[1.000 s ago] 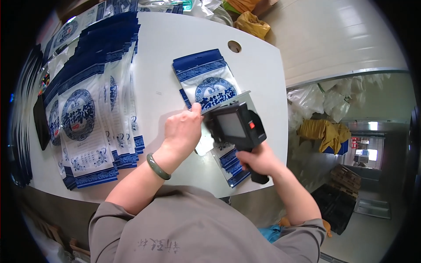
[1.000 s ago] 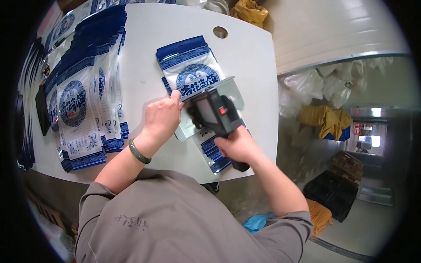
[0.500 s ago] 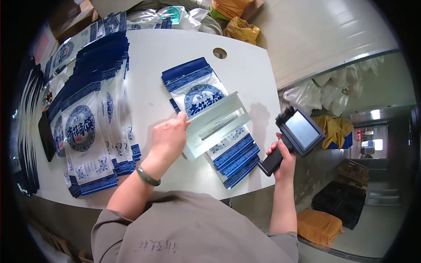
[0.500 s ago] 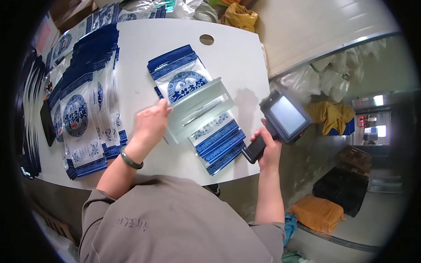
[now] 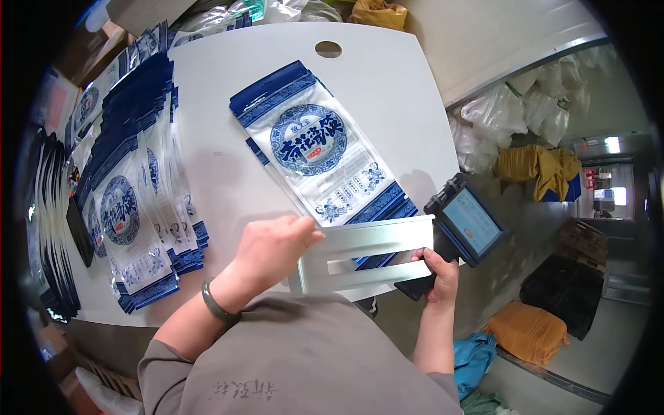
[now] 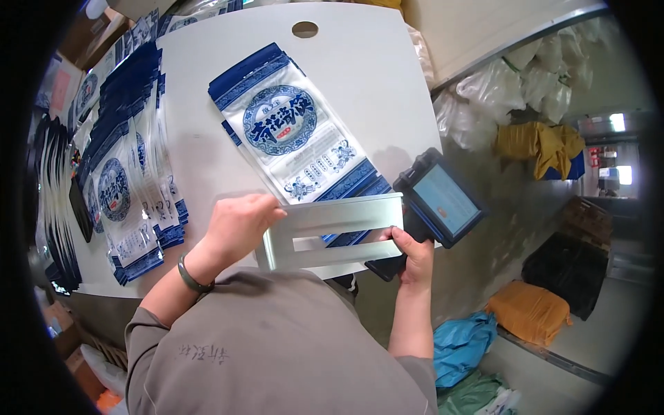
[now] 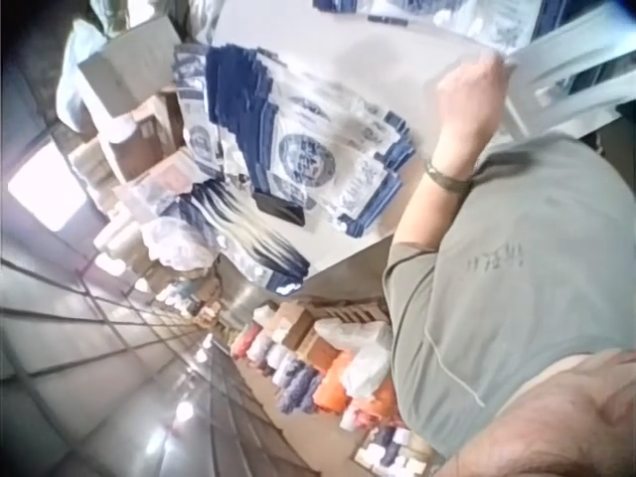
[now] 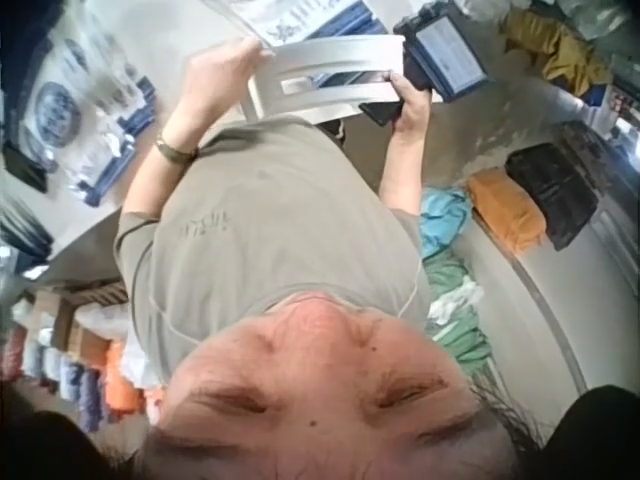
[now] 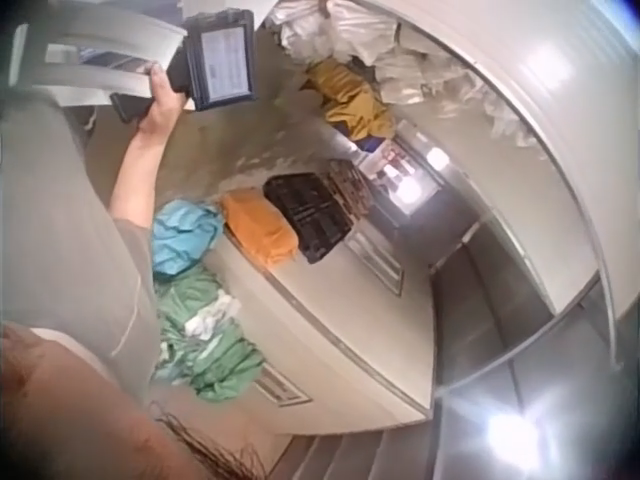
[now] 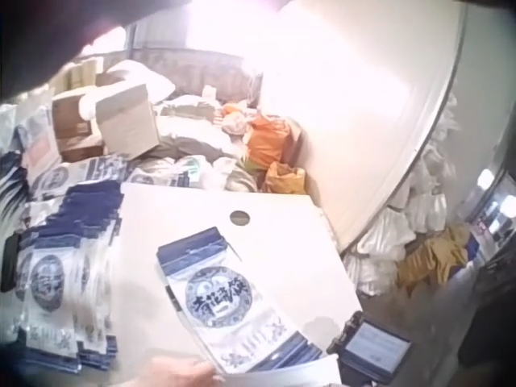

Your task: Printing information onto plastic packaging bags using a handheld inkjet printer and a metal guide stencil.

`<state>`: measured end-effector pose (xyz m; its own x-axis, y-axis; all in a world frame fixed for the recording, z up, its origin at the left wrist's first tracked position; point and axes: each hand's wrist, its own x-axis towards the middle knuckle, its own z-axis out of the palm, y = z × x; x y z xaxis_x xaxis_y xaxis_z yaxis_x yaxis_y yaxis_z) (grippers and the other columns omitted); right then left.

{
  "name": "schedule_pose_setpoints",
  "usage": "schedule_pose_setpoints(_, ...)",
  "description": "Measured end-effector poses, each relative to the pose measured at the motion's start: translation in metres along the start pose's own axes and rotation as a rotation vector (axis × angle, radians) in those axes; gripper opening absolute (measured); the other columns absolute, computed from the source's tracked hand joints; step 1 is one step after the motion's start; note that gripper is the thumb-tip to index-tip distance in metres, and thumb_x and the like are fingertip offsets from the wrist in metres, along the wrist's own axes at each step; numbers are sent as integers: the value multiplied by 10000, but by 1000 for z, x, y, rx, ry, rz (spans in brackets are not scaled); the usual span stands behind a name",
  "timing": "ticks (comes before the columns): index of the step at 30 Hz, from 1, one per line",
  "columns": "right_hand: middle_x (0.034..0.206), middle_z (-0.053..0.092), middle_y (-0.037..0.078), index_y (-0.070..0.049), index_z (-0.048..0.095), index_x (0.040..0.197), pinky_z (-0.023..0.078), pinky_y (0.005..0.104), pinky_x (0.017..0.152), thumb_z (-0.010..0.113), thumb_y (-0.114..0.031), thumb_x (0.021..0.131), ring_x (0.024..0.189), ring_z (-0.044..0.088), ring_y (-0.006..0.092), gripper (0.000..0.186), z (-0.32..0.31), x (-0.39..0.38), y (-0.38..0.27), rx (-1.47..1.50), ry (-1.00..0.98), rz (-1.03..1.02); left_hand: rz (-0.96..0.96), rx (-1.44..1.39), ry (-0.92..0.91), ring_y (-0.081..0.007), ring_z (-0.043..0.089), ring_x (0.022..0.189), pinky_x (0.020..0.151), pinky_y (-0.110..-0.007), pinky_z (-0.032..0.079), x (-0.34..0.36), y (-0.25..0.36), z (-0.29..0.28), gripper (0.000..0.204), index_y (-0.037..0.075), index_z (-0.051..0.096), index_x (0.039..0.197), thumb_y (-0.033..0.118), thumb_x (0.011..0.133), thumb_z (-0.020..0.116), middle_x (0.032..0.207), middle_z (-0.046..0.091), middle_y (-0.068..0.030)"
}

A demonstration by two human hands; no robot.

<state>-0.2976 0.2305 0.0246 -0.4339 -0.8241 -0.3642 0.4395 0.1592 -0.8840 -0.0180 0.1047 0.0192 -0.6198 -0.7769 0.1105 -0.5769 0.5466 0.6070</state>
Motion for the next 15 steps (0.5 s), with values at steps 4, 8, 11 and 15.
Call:
schedule_pose_setpoints(4, 816, 618, 135, 38, 508, 1170, 526, 325, 633, 642, 3, 735, 676, 621, 223, 457, -9, 3, 8, 102, 27, -24, -270, -7, 221, -263, 616, 808, 678, -372, 476, 31, 0, -4, 331, 70, 590, 934, 384, 849, 648, 877, 595, -99)
schedule_pose_setpoints(8, 782, 615, 136, 53, 525, 1141, 527, 339, 591, 621, -12, 728, 656, 611, 232, 429, -12, 2, 14, 247, 38, -19, -181, 448, 414, -283, 494, 1158, 975, -424, 353, 57, -22, 15, 488, 44, 593, 1135, 370, 791, 707, 1209, 538, -113)
schedule_pose_setpoints(11, 765, 608, 136, 55, 537, 1120, 529, 343, 575, 619, -20, 726, 648, 606, 244, 409, -25, 2, 20, 312, 13, -19, -123, 344, 327, -281, 513, 1151, 948, -413, 384, 60, -43, 6, 489, 45, 600, 1146, 310, 760, 738, 1206, 554, -118)
schedule_pose_setpoints(15, 791, 590, 68, -32, 590, 941, 466, 304, 670, 602, -194, 819, 728, 548, 191, 203, -62, 4, 34, 305, -165, 70, -34, 257, 343, -260, 553, 1101, 921, -397, 409, 55, -70, -9, 334, 121, 681, 1067, 213, 753, 745, 1135, 606, -87)
